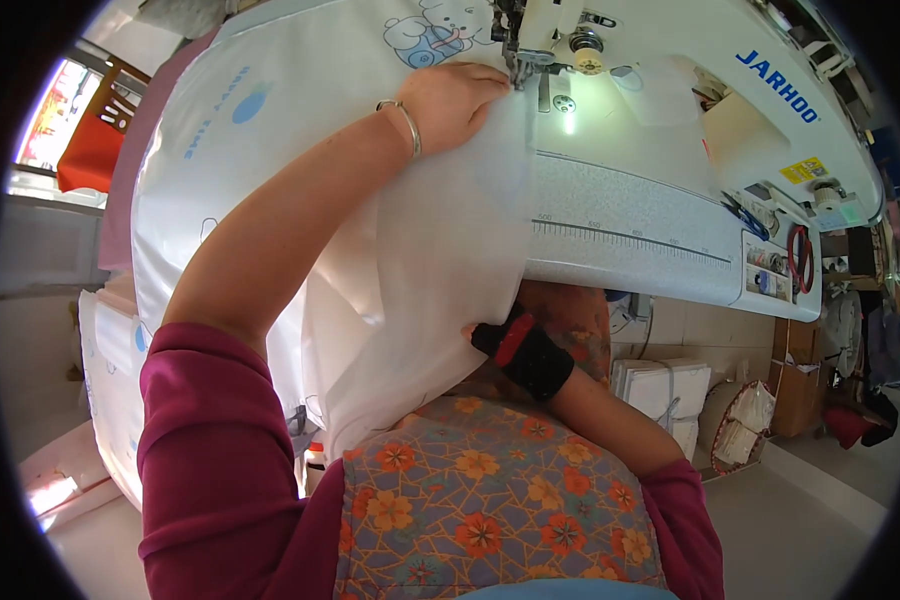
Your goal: Sewing fabric pieces together using an industrial sewing machine on a factory floor.
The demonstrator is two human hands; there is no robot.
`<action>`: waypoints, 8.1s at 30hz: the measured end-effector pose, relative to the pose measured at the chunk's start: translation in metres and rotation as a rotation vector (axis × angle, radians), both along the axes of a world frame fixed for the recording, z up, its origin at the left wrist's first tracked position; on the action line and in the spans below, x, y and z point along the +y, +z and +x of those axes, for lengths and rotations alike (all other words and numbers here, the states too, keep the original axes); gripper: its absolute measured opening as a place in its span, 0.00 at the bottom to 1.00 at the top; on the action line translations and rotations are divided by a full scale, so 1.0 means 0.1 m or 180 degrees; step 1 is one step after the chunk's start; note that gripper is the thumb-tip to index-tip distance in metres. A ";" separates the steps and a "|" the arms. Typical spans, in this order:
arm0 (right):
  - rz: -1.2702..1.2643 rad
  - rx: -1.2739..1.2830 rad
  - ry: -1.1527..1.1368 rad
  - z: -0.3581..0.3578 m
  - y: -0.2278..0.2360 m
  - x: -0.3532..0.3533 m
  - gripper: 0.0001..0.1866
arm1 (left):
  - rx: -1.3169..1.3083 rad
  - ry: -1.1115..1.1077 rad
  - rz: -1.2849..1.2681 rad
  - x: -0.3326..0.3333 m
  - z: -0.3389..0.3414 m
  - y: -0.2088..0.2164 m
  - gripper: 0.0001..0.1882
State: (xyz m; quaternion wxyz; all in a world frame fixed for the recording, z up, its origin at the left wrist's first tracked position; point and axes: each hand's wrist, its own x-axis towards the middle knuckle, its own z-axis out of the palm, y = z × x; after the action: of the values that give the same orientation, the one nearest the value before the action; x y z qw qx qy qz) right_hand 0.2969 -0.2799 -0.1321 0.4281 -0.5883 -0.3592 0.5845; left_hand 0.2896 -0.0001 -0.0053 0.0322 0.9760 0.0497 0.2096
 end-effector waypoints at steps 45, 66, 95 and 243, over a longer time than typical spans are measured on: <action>0.1221 -0.5302 0.2024 1.24 1.81 0.83 0.16 | 0.0458 0.1459 -0.0523 -1.02 -0.23 -0.02 0.28; 0.0686 -0.4654 0.1605 1.73 1.58 1.35 0.23 | 0.1061 0.1206 -0.0210 -0.65 -1.10 0.10 0.35; 0.1259 -0.3982 0.1423 1.85 1.16 1.38 0.27 | -0.3417 0.2729 -0.4335 -0.62 -3.23 0.21 0.15; 0.2335 -0.4595 0.0640 1.42 1.36 0.79 0.26 | 0.0293 -0.0193 0.0001 -1.16 -1.34 0.23 0.22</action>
State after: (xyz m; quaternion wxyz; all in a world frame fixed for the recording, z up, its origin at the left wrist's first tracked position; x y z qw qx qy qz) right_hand 0.4393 -0.2010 0.0044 0.2021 -0.6074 -0.7661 -0.0578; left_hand 0.1557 -0.1159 0.0175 0.0361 0.9857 0.0215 0.1634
